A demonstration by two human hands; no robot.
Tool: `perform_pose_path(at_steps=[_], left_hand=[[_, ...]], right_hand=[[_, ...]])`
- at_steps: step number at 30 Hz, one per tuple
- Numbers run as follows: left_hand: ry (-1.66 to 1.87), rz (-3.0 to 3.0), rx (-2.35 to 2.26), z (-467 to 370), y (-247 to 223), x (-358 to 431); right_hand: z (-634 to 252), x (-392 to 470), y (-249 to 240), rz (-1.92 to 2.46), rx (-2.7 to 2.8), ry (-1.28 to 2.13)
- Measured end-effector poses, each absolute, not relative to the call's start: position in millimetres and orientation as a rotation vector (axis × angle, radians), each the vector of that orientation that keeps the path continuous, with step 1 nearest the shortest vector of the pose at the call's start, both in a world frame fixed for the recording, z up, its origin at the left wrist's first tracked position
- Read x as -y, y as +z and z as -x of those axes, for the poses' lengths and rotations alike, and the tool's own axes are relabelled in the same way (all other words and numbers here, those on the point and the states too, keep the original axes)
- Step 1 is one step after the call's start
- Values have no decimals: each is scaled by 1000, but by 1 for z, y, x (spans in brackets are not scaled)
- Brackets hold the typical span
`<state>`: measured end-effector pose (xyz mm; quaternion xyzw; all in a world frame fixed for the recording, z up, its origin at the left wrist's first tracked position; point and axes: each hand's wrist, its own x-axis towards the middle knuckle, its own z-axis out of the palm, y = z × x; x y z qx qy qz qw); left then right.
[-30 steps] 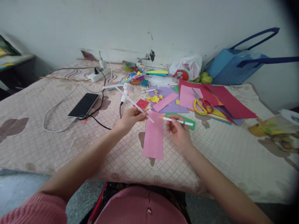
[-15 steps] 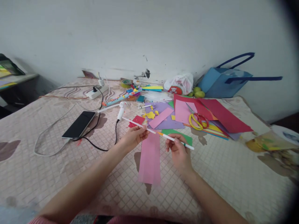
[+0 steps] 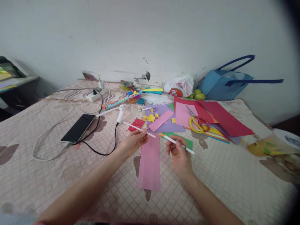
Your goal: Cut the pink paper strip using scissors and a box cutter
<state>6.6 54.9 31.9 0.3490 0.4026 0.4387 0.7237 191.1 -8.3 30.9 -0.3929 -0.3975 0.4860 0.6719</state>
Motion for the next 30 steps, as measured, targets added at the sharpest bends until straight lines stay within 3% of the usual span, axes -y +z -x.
perform_pose_path(at_steps=[7, 16, 24, 30], left_hand=[[921, -1485, -1101, -19, 46, -69], [759, -2347, -1608, -34, 90, -185], [561, -2612, -1732, -71, 79, -248], [628, -2576, -1684, -62, 75, -225]], right_hand=[[-200, 7, 37, 1019, 927, 893], [-209, 5, 30, 1038, 824, 990], [-212, 10, 32, 1001, 777, 1184], [-214, 8, 33, 963, 718, 1275]])
